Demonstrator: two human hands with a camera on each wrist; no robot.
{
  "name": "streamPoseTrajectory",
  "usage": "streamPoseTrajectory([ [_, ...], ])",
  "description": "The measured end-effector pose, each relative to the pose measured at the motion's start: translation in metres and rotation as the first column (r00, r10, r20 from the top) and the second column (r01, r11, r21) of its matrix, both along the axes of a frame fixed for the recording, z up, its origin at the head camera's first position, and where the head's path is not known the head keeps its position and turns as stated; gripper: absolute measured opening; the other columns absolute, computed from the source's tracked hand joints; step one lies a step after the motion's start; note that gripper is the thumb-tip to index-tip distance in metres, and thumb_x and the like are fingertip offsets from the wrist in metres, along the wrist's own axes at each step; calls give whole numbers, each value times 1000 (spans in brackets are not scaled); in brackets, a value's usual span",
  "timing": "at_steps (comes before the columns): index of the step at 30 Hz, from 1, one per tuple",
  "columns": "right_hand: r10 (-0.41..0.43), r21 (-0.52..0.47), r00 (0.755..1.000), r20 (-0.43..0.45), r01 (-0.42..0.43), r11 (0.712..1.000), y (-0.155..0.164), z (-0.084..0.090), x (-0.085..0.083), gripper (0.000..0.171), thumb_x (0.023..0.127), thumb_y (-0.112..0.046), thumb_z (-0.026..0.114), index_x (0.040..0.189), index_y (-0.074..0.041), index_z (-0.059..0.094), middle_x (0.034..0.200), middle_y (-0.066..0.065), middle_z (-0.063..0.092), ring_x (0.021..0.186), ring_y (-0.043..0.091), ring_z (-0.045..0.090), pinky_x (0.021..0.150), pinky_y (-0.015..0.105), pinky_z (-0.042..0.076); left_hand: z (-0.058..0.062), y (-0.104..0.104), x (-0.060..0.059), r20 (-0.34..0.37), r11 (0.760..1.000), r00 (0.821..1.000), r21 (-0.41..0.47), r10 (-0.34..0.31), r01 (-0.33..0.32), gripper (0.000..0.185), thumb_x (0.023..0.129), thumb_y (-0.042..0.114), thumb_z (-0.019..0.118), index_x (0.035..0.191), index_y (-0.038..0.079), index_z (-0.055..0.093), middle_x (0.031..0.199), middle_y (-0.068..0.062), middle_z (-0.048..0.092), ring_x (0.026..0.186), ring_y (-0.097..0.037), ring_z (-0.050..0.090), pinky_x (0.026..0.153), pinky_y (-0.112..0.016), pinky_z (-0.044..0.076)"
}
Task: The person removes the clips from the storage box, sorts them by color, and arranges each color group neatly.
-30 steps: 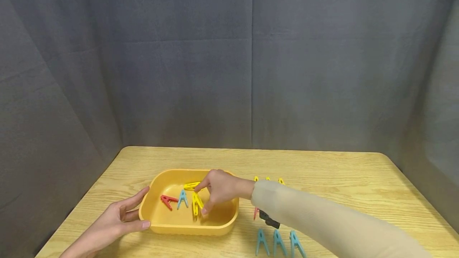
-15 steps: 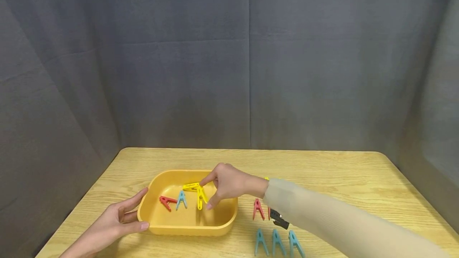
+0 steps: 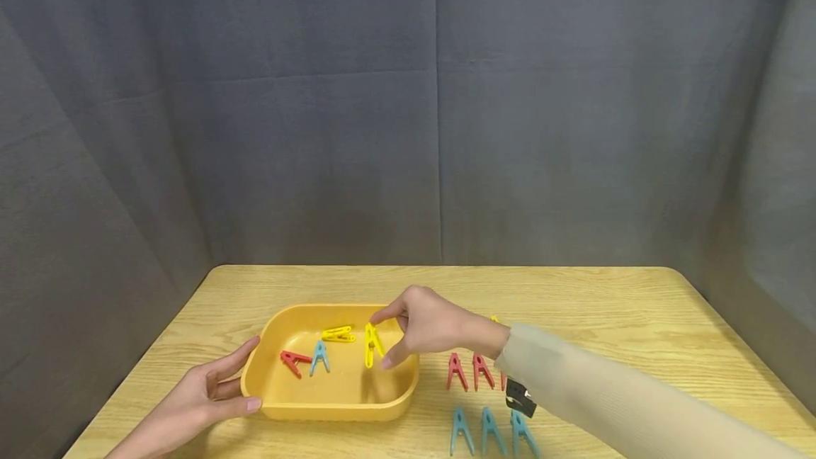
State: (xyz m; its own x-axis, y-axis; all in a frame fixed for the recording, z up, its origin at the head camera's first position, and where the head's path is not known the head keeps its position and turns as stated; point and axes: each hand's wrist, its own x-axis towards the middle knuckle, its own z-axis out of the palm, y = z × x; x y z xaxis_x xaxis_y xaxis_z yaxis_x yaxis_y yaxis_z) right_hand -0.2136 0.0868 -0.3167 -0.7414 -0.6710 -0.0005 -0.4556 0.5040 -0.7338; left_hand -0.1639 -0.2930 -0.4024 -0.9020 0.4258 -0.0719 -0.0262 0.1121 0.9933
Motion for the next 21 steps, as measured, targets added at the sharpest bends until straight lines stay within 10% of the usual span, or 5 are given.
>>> streamPoseTrajectory([
  [21, -112, -74, 994, 8, 112, 991, 55, 10, 8, 65, 80, -16, 94, 137, 2, 69, 53, -6, 27, 49, 9, 21, 49, 22, 26, 5, -2, 0, 21, 1000, 1000, -23, -5, 5, 96, 97, 9, 78, 167, -1, 12, 168, -29, 16, 141, -43, 49, 96, -37, 58],
])
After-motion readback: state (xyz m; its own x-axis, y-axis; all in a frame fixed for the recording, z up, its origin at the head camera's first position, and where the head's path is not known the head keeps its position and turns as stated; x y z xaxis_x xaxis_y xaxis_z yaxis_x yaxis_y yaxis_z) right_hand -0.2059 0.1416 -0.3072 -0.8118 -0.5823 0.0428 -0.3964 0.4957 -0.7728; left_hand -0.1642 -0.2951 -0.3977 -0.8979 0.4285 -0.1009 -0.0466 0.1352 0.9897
